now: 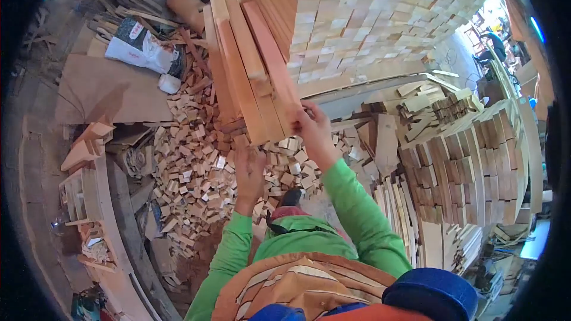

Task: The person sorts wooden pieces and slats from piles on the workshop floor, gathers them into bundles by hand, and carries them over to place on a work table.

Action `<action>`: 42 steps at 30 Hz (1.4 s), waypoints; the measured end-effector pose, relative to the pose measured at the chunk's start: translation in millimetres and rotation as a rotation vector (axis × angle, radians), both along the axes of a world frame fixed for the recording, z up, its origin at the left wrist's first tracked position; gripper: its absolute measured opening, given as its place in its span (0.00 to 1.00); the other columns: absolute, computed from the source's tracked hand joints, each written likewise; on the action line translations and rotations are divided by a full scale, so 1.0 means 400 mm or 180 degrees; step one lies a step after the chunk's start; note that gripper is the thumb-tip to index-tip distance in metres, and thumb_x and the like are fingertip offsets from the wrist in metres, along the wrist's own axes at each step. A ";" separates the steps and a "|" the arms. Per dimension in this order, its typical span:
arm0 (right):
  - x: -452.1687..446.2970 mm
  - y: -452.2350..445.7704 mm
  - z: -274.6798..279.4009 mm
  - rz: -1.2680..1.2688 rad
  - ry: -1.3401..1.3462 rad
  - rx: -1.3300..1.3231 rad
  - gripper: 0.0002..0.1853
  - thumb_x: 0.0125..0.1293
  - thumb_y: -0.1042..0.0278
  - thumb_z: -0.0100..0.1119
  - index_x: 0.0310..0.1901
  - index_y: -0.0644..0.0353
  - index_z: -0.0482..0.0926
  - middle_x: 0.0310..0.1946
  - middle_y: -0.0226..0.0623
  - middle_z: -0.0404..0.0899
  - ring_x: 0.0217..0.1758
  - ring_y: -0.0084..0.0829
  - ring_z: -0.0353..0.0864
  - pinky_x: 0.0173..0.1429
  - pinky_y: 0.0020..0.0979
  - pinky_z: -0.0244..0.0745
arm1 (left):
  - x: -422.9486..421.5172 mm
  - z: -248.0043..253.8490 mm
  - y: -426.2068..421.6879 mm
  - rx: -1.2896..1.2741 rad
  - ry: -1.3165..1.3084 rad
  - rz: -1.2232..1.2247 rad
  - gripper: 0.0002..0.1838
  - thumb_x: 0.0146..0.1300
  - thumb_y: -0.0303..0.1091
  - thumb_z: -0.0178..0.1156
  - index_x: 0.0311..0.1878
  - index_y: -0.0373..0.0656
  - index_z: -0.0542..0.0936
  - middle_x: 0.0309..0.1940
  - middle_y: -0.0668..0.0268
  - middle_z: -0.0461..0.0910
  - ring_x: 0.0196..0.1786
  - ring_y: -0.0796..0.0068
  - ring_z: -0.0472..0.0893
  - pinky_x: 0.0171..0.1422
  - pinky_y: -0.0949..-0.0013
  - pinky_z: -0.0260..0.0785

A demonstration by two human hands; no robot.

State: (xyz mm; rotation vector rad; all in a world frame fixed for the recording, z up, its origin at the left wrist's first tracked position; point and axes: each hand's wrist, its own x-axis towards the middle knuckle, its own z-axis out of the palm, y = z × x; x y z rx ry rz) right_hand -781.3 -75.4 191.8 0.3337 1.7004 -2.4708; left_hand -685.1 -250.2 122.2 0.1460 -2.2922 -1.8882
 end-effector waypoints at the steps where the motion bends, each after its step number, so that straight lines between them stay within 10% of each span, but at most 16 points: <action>1: -0.032 -0.010 0.001 -0.0007 0.0002 -0.0035 0.18 0.71 0.72 0.57 0.60 0.63 0.74 0.33 0.36 0.80 0.28 0.24 0.75 0.32 0.23 0.73 | -0.016 0.023 0.005 0.0058 0.0082 0.0024 0.36 0.72 0.35 0.58 0.78 0.33 0.58 0.76 0.48 0.61 0.74 0.55 0.66 0.75 0.60 0.60; 10: -0.178 0.048 -0.052 0.0516 -0.0084 -0.1428 0.19 0.74 0.69 0.58 0.64 0.59 0.73 0.41 0.36 0.82 0.39 0.29 0.81 0.46 0.29 0.78 | -0.097 0.033 0.044 -0.0260 0.0302 -0.0250 0.38 0.70 0.37 0.61 0.78 0.32 0.58 0.77 0.47 0.59 0.75 0.52 0.63 0.79 0.57 0.54; 18: 0.310 0.268 -0.294 -0.0334 -0.1333 -0.0255 0.23 0.73 0.67 0.57 0.67 0.59 0.69 0.46 0.38 0.83 0.43 0.30 0.81 0.45 0.29 0.77 | -0.374 0.120 0.012 -0.1365 0.1159 0.0115 0.41 0.68 0.42 0.65 0.77 0.33 0.59 0.72 0.47 0.66 0.69 0.61 0.69 0.75 0.61 0.60; 21: 0.594 0.378 -0.452 -0.0637 -0.1993 0.0422 0.23 0.73 0.66 0.57 0.67 0.59 0.69 0.46 0.38 0.82 0.43 0.29 0.81 0.45 0.29 0.77 | -0.505 0.249 -0.096 0.0211 -0.0474 -0.1025 0.33 0.72 0.44 0.59 0.73 0.36 0.67 0.72 0.53 0.67 0.70 0.60 0.69 0.75 0.64 0.60; 25: 0.967 0.445 -0.568 -0.0913 -0.2944 0.0942 0.23 0.73 0.65 0.57 0.68 0.59 0.70 0.46 0.37 0.82 0.43 0.29 0.80 0.45 0.28 0.76 | -0.569 0.105 0.013 0.0536 0.0396 -0.0596 0.25 0.75 0.45 0.55 0.68 0.39 0.75 0.67 0.61 0.74 0.63 0.64 0.75 0.67 0.68 0.67; 29: 1.243 0.399 -0.602 -0.0952 -0.3671 0.1028 0.23 0.74 0.64 0.56 0.68 0.59 0.70 0.46 0.37 0.82 0.42 0.28 0.79 0.45 0.28 0.76 | -0.620 0.006 -0.095 0.1899 -0.0274 -0.0371 0.16 0.71 0.53 0.62 0.47 0.51 0.80 0.34 0.75 0.72 0.34 0.80 0.68 0.44 0.74 0.58; 38: 1.390 0.285 -0.646 -0.0223 -0.3880 0.1193 0.24 0.74 0.62 0.56 0.68 0.59 0.71 0.45 0.36 0.81 0.42 0.26 0.77 0.44 0.27 0.74 | -0.445 -0.020 -0.116 0.0634 -0.0378 0.0280 0.20 0.71 0.44 0.60 0.58 0.39 0.77 0.49 0.59 0.80 0.47 0.70 0.78 0.52 0.67 0.71; 42: 1.278 0.371 -0.654 -0.0187 -0.3542 0.1593 0.24 0.74 0.60 0.55 0.68 0.59 0.71 0.45 0.36 0.81 0.42 0.26 0.76 0.44 0.26 0.73 | -0.341 -0.230 -0.155 0.0860 -0.0928 0.0159 0.21 0.71 0.45 0.60 0.63 0.48 0.73 0.51 0.60 0.80 0.47 0.65 0.80 0.51 0.64 0.74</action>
